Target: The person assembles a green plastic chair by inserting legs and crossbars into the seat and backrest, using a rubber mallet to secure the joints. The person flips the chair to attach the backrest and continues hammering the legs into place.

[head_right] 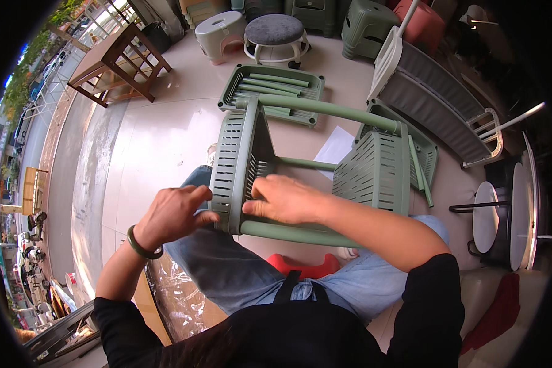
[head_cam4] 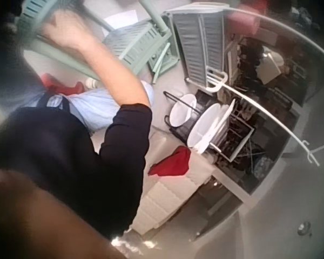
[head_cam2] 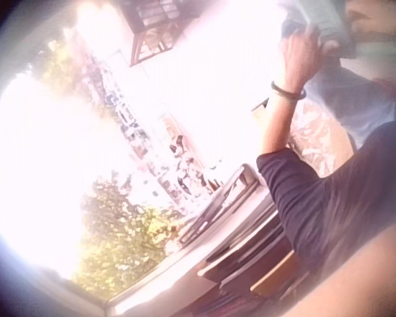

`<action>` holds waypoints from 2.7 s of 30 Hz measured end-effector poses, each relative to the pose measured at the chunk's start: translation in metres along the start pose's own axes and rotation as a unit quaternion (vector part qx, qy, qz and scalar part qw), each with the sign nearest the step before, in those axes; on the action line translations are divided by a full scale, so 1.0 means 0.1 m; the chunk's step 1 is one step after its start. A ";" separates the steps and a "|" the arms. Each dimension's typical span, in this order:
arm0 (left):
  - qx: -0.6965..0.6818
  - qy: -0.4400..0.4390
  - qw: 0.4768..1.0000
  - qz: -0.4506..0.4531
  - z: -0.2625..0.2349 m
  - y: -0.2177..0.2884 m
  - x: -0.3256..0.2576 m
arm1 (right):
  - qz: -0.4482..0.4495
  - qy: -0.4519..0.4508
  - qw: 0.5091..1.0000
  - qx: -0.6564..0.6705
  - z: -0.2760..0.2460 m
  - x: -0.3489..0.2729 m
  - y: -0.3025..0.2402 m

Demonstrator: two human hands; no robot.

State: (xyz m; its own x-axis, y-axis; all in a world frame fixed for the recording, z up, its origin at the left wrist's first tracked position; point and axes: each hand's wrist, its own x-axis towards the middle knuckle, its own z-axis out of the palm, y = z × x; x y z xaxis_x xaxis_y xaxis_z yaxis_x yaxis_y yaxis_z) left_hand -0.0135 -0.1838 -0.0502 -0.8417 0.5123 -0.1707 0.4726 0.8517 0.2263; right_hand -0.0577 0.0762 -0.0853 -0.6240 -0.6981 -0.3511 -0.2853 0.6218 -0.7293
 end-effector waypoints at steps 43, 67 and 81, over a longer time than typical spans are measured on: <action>-0.397 0.139 0.907 0.023 0.51 -0.75 2.14 | 0.072 0.099 0.969 -0.213 -1.18 1.28 0.73; -0.459 0.052 0.881 -0.103 -0.35 0.36 0.65 | 0.107 0.375 0.728 0.564 -0.25 -1.66 1.79; 0.000 0.260 0.957 0.131 0.42 1.86 1.59 | 0.193 0.420 0.660 0.592 0.90 -0.58 3.51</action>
State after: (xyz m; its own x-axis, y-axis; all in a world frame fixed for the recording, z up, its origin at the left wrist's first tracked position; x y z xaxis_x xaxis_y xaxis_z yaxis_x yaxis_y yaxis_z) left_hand -0.0486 0.0611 -0.0759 -0.7102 0.5843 0.3926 0.6854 0.7012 0.1964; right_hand -0.0557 0.3030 -0.3733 -0.8091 0.1844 -0.5581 0.4711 -0.3643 -0.8033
